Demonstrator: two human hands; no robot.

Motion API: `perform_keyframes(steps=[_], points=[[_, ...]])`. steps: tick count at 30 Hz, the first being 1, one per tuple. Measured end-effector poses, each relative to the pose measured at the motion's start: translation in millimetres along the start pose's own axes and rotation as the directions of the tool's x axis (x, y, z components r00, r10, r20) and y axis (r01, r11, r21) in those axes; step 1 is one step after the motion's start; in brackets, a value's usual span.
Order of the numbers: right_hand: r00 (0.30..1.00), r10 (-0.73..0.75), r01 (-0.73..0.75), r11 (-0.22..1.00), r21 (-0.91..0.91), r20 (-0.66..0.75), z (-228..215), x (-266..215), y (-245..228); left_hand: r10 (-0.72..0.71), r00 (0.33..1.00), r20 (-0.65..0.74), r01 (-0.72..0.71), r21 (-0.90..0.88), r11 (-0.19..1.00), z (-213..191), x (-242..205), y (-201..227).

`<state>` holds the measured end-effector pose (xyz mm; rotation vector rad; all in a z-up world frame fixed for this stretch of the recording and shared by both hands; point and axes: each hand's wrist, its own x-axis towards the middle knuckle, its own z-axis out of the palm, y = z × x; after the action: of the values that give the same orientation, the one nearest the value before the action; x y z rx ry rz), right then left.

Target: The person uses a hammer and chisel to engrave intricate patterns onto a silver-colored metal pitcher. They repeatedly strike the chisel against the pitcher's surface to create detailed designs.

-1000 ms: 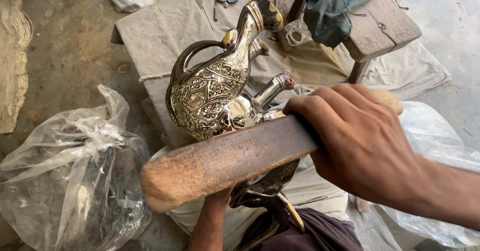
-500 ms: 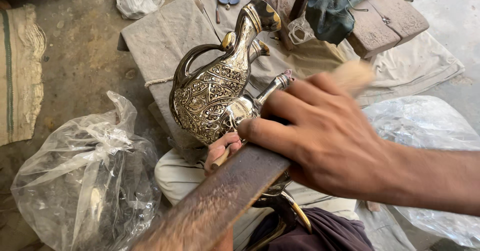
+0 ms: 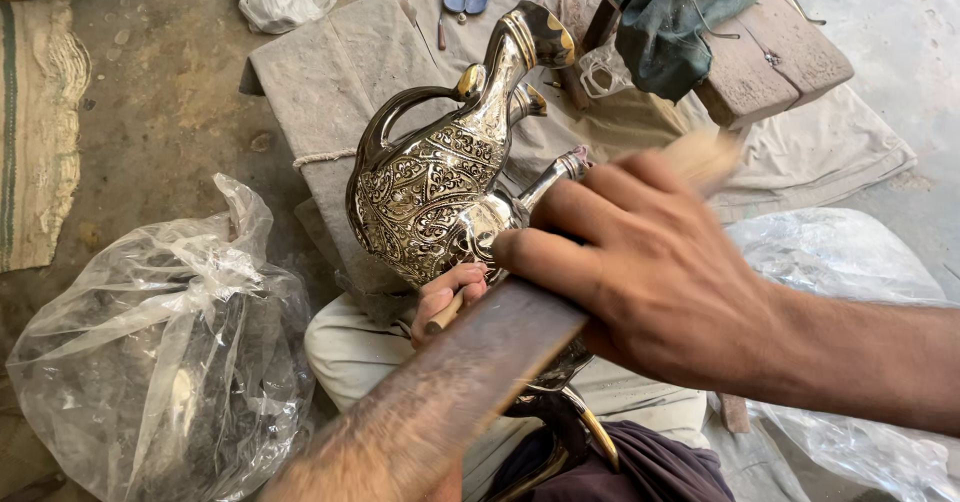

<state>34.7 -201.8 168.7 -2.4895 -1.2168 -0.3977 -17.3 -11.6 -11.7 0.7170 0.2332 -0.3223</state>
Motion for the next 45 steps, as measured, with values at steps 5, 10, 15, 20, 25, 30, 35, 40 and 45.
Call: perform_keyframes(steps=[5, 10, 15, 20, 25, 30, 35, 40, 45], points=[[0.999, -0.039, 0.028, 0.927, -0.374, -0.021, 1.0, 0.0, 0.0, 0.509, 0.830, 0.229, -0.490, 0.737, 0.467, -14.3, -7.6, -1.7], [1.000, -0.023, 0.016, 0.951, -0.309, -0.018, 3.4, 2.3, 1.1, 0.482, 0.871, 0.097, -0.430, 0.625, 0.651, -14.7, 1.4, -1.6], [0.992, 0.128, -0.126, 0.987, 0.103, -0.011, 5.4, 2.5, 6.2, 0.506, 0.854, 0.119, -0.446, 0.668, 0.596, -18.3, 6.0, -6.3], [0.999, 0.042, -0.043, 0.989, -0.142, -0.010, 6.2, -1.1, 9.1, 0.538, 0.831, 0.142, -0.464, 0.711, 0.528, -25.9, 6.7, -7.9], [0.997, -0.067, 0.074, 0.848, -0.525, 0.033, 4.0, 1.3, 8.6, 0.558, 0.814, 0.158, -0.478, 0.728, 0.492, -28.1, 9.2, -11.5], [0.992, -0.126, 0.119, 0.823, -0.556, 0.026, 0.0, 4.9, 7.4, 0.573, 0.800, 0.177, -0.489, 0.746, 0.452, -30.5, 9.9, -14.3], [0.998, -0.054, 0.033, 0.905, -0.425, -0.037, 0.5, 0.8, 4.7, 0.592, 0.781, 0.199, -0.499, 0.769, 0.399, -35.0, 10.8, -16.8], [0.999, -0.045, 0.024, 0.804, -0.594, -0.019, -2.8, 2.0, 2.0, 0.624, 0.746, 0.233, -0.519, 0.790, 0.326, -40.6, 13.0, -17.5], [1.000, -0.014, 0.020, 0.967, -0.252, 0.026, -1.4, 6.3, 7.2, 0.654, 0.708, 0.267, -0.537, 0.805, 0.252, -47.2, 15.5, -18.7]])
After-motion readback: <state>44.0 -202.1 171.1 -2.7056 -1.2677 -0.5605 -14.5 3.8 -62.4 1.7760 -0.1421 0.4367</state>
